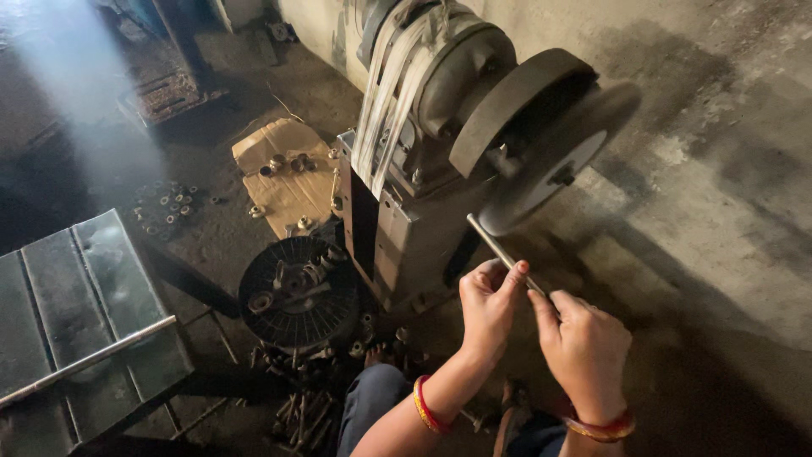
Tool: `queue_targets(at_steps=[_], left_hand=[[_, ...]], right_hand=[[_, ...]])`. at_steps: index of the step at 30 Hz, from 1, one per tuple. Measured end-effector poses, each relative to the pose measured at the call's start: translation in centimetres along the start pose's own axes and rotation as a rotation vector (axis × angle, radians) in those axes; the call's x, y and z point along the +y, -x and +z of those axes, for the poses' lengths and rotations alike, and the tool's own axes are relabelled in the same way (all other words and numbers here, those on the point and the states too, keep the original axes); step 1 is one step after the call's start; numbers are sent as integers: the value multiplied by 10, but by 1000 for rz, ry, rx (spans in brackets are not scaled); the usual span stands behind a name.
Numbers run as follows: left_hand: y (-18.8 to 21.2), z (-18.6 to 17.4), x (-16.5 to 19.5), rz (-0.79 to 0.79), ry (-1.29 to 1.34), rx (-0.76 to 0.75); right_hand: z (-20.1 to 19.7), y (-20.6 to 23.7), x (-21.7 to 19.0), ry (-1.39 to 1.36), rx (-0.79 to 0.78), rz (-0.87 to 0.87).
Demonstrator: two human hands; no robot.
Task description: The person sits on the floor and uses a bench grinder to smooth the surface of threaded metal rods. They hold each rod with both hands, pressing it against the spinning wheel, then place the finished rod on a nearby metal tray and pick up another from the floor.
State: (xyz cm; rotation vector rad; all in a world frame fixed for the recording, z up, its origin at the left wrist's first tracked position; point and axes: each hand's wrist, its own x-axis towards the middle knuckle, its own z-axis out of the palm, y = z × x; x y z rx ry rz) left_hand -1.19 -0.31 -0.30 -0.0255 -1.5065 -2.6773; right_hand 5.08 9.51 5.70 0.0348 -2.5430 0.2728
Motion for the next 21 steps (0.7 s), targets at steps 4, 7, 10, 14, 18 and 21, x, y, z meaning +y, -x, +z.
queue_targets(at_steps=[4, 7, 10, 14, 18, 21], left_hand=[[8, 4, -1, 48, 19, -37], [13, 5, 0, 49, 36, -62], [17, 7, 4, 32, 49, -80], [23, 7, 10, 27, 2, -95], [23, 6, 11, 56, 39, -104], [20, 5, 9, 38, 42, -80]], right_hand=[[-12, 0, 7, -30, -132, 135], [-20, 0, 10, -170, -170, 185], [-23, 1, 11, -261, -160, 204], [-29, 2, 14, -192, -186, 181], [-31, 7, 11, -91, -193, 146], [-26, 8, 7, -202, -43, -14]])
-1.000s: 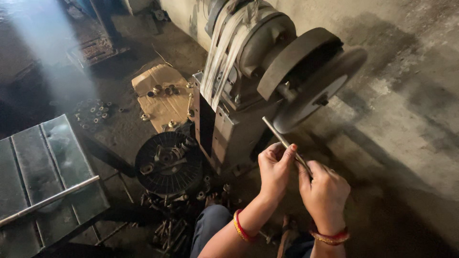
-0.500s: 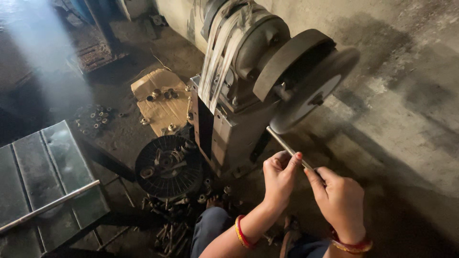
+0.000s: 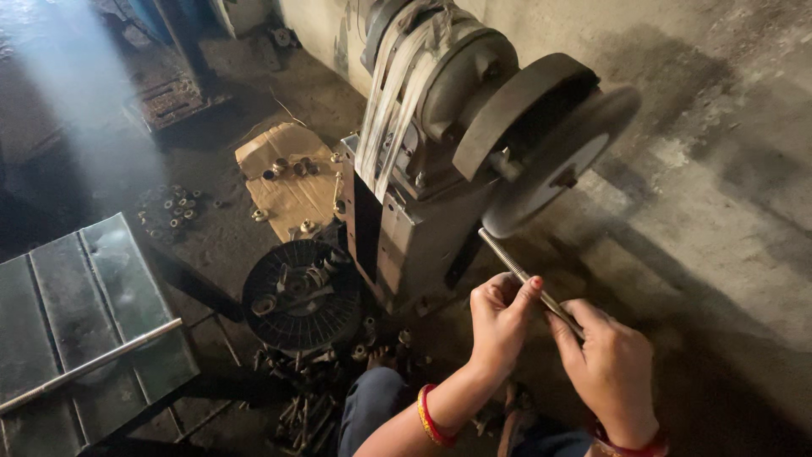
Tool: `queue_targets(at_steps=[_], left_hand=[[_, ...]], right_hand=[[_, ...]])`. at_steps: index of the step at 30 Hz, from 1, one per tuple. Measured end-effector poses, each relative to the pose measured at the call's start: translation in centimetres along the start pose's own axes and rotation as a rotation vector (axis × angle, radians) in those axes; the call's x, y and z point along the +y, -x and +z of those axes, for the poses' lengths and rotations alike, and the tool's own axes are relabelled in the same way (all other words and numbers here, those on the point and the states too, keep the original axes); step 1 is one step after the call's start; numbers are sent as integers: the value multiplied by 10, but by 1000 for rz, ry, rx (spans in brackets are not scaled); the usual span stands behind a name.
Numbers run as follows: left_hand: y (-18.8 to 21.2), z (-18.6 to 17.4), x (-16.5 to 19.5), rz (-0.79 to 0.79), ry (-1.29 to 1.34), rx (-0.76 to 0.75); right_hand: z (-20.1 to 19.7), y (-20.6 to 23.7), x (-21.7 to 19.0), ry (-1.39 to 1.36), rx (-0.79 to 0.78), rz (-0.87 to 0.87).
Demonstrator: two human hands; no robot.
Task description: The person sits on the floor and uses a bench grinder to smooth the surface of threaded metal rods. They hold each rod with both hands, pressing it against the spinning wheel, then place the finished rod on a nearby metal tray and pick up another from the floor.
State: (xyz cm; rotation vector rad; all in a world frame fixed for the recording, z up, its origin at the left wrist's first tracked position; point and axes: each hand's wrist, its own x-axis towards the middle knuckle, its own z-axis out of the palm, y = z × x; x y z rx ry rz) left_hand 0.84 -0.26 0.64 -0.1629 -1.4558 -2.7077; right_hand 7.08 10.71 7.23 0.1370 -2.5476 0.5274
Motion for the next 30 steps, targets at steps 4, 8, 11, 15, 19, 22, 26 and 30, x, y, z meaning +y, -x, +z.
queue_targets(at_steps=[4, 8, 11, 15, 19, 22, 26, 30], left_hand=[[-3, -1, -1, -17, 9, 15], [-1, -7, 3, 3, -43, -7], [-1, -11, 5, 12, -51, -27], [-1, -11, 4, 5, -87, -24], [-2, -11, 2, 12, -90, -10], [-2, -13, -1, 7, -67, 7], [-9, -33, -6, -42, -63, 9], [-26, -62, -15, -199, -92, -19]], right_hand=[[7, 1, 2, 90, -63, 34], [15, 5, 7, 93, -108, 64], [21, 9, 10, 67, -128, 80], [23, 11, 14, -17, -177, 136], [27, 11, 18, -286, -304, 371], [41, 12, 23, -442, -335, 408], [80, 24, 25, -999, -398, 724], [139, 36, 32, -1170, -587, 452]])
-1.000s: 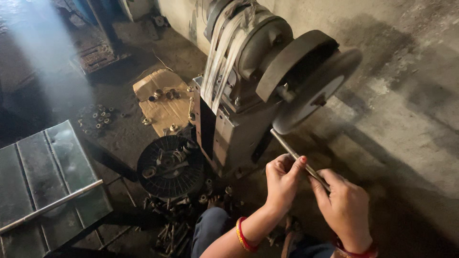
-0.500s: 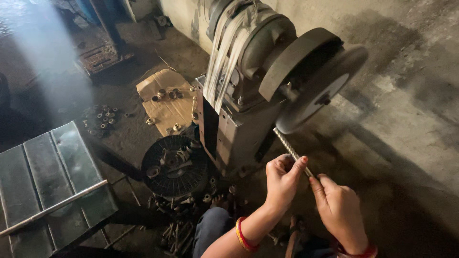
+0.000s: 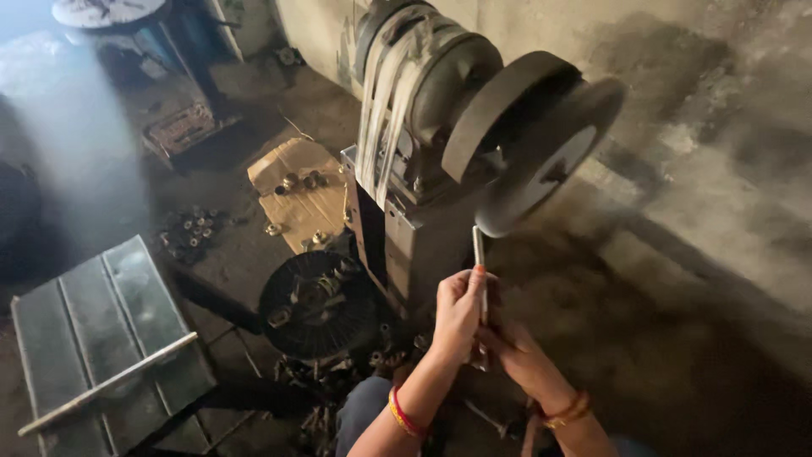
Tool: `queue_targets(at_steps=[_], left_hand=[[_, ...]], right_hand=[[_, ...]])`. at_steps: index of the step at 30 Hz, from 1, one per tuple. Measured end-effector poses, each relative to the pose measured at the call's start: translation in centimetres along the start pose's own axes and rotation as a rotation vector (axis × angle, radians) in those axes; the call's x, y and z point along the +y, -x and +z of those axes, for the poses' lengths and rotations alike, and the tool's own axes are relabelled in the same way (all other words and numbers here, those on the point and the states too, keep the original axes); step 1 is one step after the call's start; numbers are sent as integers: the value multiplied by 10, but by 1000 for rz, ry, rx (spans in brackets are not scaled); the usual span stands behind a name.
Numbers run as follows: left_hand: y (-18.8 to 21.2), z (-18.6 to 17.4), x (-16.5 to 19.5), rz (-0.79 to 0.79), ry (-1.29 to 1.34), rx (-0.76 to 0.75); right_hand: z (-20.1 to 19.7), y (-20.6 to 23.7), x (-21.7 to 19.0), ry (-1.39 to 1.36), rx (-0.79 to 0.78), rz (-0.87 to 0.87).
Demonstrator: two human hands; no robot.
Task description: The person sits on the floor and uses a bench grinder to smooth the surface of threaded metal rods. They hold each rod with both hands, pressing it against the spinning wheel, then place the finished rod on a nearby metal tray and pick up another from the floor.
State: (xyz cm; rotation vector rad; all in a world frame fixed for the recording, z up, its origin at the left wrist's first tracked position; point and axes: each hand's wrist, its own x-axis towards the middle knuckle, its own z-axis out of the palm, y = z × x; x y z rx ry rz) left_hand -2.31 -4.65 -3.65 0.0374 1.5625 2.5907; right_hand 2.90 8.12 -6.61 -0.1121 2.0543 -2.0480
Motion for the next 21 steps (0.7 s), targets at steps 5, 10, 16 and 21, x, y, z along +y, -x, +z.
queue_targets(at_steps=[5, 10, 16, 21], left_hand=[[-1, -23, 1, 247, -276, 48], [8, -31, 31, 393, -913, 212], [5, -21, 51, 588, -1267, 229], [4, -20, 52, 613, -1297, 220]], right_hand=[[26, -31, 46, -323, -152, -9], [67, -43, 28, -293, -181, -77], [80, -39, -6, -300, -311, -176], [82, -44, -9, -422, -361, -120]])
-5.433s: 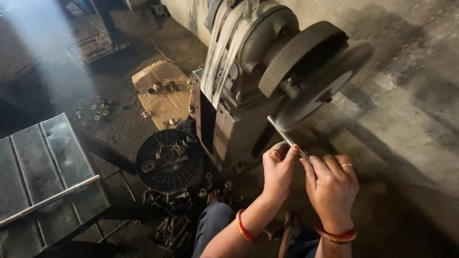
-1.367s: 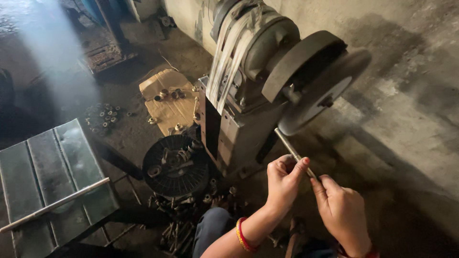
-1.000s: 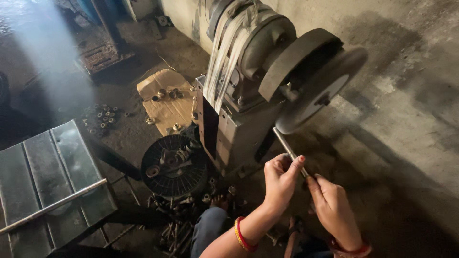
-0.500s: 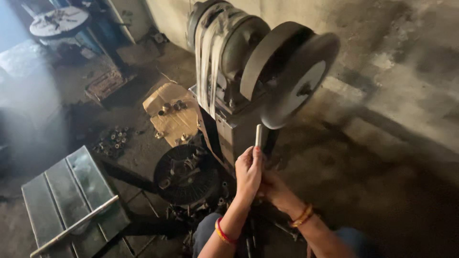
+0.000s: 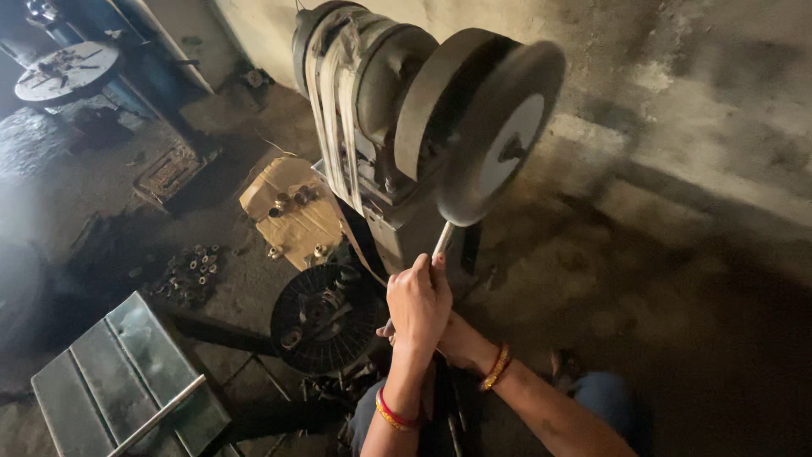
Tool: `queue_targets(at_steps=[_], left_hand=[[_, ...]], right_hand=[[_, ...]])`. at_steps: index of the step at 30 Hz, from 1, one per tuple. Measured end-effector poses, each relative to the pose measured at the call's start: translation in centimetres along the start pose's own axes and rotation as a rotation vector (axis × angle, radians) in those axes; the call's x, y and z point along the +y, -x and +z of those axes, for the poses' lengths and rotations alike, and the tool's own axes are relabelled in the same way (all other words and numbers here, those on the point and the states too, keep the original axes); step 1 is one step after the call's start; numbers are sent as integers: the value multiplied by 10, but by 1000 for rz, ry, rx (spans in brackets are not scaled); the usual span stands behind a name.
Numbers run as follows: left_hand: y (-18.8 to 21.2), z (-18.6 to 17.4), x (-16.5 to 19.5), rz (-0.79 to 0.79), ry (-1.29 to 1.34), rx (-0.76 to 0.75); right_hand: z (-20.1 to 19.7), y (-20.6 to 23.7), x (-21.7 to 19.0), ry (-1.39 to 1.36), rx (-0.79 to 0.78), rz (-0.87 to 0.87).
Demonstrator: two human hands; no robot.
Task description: The person sits on the floor and uses a bench grinder to smooth the surface of threaded metal rods. They hold each rod with both hands, pressing it against the spinning wheel, then place the finished rod on a nearby metal tray and pick up another from the floor.
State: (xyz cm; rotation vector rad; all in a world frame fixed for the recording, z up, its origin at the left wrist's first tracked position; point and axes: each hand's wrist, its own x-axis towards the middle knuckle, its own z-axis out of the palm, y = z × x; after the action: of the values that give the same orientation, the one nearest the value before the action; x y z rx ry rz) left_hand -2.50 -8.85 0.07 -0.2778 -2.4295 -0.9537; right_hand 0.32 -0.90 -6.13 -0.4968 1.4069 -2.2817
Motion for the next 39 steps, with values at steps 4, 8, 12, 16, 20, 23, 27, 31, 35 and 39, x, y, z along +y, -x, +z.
queue_targets(at_steps=[4, 8, 12, 16, 20, 23, 27, 31, 35, 39], left_hand=[[0, 0, -1, 47, -24, 10], [-2, 2, -1, 51, -57, -18], [-3, 3, -1, 36, -50, -30], [-4, 5, -1, 12, -44, -35], [-4, 7, -1, 22, -60, -41], [-2, 8, -2, 10, -61, -27], [2, 8, -3, 3, -38, -13], [2, 11, -5, 70, -57, -25], [3, 12, -5, 66, -57, -42], [2, 15, -2, 35, -99, -46]], right_hand=[[0, -1, 1, -17, -19, -13], [2, -2, 0, -26, -34, -22], [4, -2, -2, -37, -40, -35], [4, -1, -5, -45, -42, -45], [4, -1, -7, -83, -35, -33], [4, 0, -7, -63, -26, -19], [2, 2, -6, -14, -14, -10], [0, 3, -5, 10, -13, -9], [-1, 4, -4, 29, -12, -3], [-2, 6, -4, 52, -12, 2]])
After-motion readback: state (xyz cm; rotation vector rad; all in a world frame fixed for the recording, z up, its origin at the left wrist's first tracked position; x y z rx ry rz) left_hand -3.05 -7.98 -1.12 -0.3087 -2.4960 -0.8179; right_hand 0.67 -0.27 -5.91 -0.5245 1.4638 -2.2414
